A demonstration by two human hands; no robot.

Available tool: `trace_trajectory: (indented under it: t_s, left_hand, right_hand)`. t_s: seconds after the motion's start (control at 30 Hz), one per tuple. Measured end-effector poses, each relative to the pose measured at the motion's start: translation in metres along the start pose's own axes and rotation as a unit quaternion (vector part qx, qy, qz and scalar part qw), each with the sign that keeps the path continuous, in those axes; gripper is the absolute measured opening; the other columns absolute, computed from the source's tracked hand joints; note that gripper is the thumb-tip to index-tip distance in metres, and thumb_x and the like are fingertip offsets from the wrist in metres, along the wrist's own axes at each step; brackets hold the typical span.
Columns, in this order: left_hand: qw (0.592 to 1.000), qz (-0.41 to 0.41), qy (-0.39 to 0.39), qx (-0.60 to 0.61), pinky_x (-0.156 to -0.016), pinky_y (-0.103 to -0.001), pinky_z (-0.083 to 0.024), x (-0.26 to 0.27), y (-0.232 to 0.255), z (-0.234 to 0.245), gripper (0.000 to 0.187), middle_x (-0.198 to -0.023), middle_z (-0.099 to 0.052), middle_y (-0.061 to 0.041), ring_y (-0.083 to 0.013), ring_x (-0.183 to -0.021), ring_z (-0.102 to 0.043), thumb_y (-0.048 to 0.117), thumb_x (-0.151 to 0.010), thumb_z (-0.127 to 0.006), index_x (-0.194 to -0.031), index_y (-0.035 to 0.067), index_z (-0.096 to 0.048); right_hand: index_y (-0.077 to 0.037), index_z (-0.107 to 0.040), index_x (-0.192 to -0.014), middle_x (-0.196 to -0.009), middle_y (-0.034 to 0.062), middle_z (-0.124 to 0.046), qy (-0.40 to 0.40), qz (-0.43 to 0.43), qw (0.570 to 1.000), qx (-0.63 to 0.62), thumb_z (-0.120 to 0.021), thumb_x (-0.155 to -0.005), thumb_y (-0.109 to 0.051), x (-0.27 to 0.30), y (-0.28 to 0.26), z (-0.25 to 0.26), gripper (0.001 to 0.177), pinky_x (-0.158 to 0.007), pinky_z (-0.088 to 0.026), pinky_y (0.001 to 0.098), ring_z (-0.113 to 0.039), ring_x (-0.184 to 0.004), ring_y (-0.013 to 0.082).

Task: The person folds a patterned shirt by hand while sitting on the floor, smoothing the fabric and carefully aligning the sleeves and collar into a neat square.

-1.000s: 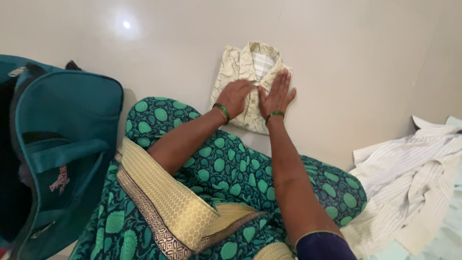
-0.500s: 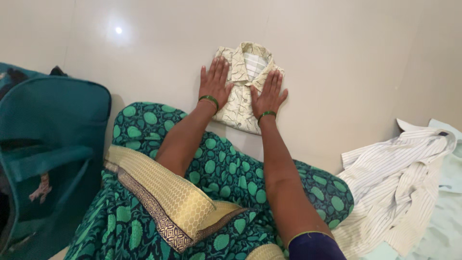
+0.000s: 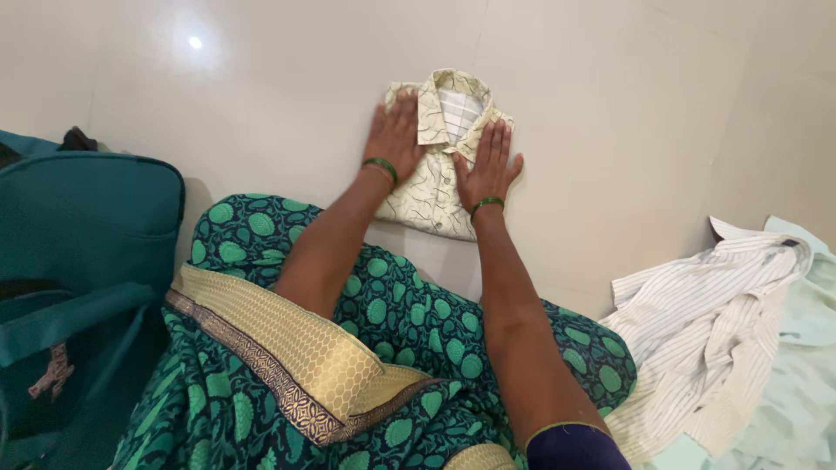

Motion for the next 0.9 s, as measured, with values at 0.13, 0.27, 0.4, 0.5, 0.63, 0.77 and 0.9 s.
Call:
trace_trajectory:
  t_s: [0.13,0.27,0.4,0.5,0.63,0.77,0.9]
  left_hand:
    - [0.997,0.064,0.012,0.048,-0.13,-0.049,-0.002,0.002,-0.023,0.01,0.067,-0.173,0.001,0.001,-0.0189,-0.16,0.0,0.047,-0.107,-0.025,-0.164,0.019,-0.003]
    - [0.994,0.092,0.042,0.043,-0.13,-0.052,-0.001,0.003,-0.033,0.012,0.067,-0.172,0.003,-0.001,-0.0206,-0.159,0.004,0.043,-0.108,-0.03,-0.165,0.018,-0.004]
    - [0.987,0.129,0.044,-0.081,-0.121,-0.056,-0.003,0.022,-0.013,0.006,0.078,-0.171,0.006,-0.016,-0.0337,-0.156,0.007,0.036,-0.103,-0.045,-0.164,0.004,-0.007]
    - [0.998,0.054,-0.025,-0.017,-0.123,-0.059,-0.003,0.054,0.024,-0.005,0.098,-0.171,0.009,-0.018,-0.0357,-0.158,0.008,0.059,-0.097,-0.053,-0.165,0.005,-0.006]
    - [0.979,0.062,-0.099,0.165,-0.124,-0.063,-0.001,0.085,0.033,-0.023,0.111,-0.171,0.014,-0.012,-0.0323,-0.158,0.016,0.072,-0.086,-0.059,-0.166,0.022,-0.001]
    - [0.973,0.089,-0.146,0.157,-0.12,-0.068,0.006,0.074,0.023,-0.039,0.134,-0.169,0.028,-0.008,-0.0292,-0.153,0.031,0.08,-0.075,-0.065,-0.163,0.018,0.015]
    - [0.976,0.083,-0.143,0.14,-0.119,-0.069,0.006,0.069,0.022,-0.047,0.136,-0.169,0.03,-0.008,-0.0312,-0.152,0.032,0.079,-0.075,-0.067,-0.163,0.02,0.017]
  right_hand:
    - [-0.008,-0.012,-0.166,-0.174,0.0089,-0.007,0.0,0.0,1.0,0.004,-0.036,-0.104,-0.062,0.001,-0.002,0.003,0.085,-0.12,-0.009,0.0655,-0.005,-0.16,0.0233]
    - [-0.008,-0.011,-0.166,-0.174,0.009,-0.007,-0.012,-0.009,1.0,0.005,-0.036,-0.104,-0.063,0.002,-0.003,0.005,0.086,-0.119,-0.009,0.0657,-0.005,-0.16,0.023]
    - [-0.008,-0.011,-0.166,-0.174,0.0091,-0.006,-0.015,-0.008,1.0,0.017,-0.037,-0.104,-0.062,0.002,-0.001,0.004,0.086,-0.12,-0.01,0.0654,-0.004,-0.16,0.0237]
    - [-0.008,-0.011,-0.166,-0.174,0.0086,-0.006,-0.015,-0.009,1.0,0.014,-0.037,-0.104,-0.062,0.002,-0.003,0.005,0.086,-0.12,-0.01,0.0654,-0.004,-0.16,0.0233]
    - [-0.007,-0.01,-0.166,-0.175,0.0088,-0.005,-0.005,-0.006,1.0,0.009,-0.038,-0.105,-0.06,0.003,-0.003,0.004,0.086,-0.12,-0.01,0.066,-0.004,-0.16,0.0229]
    - [-0.009,-0.011,-0.166,-0.174,0.0075,-0.005,-0.018,-0.019,1.0,0.009,-0.038,-0.105,-0.061,0.006,0.0,-0.001,0.084,-0.121,-0.009,0.0659,-0.003,-0.161,0.0226]
    - [-0.009,-0.01,-0.166,-0.175,0.0087,-0.003,-0.017,-0.009,1.0,-0.002,-0.041,-0.104,-0.061,-0.002,0.005,-0.007,0.087,-0.12,-0.011,0.0669,-0.002,-0.161,0.0239]
Point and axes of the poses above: each hand's wrist, its own x-axis away from the middle knuckle, its own z-axis out of the back of the hand, y = z × x, the point moved 3 cm from there along -x, towards the middle knuckle
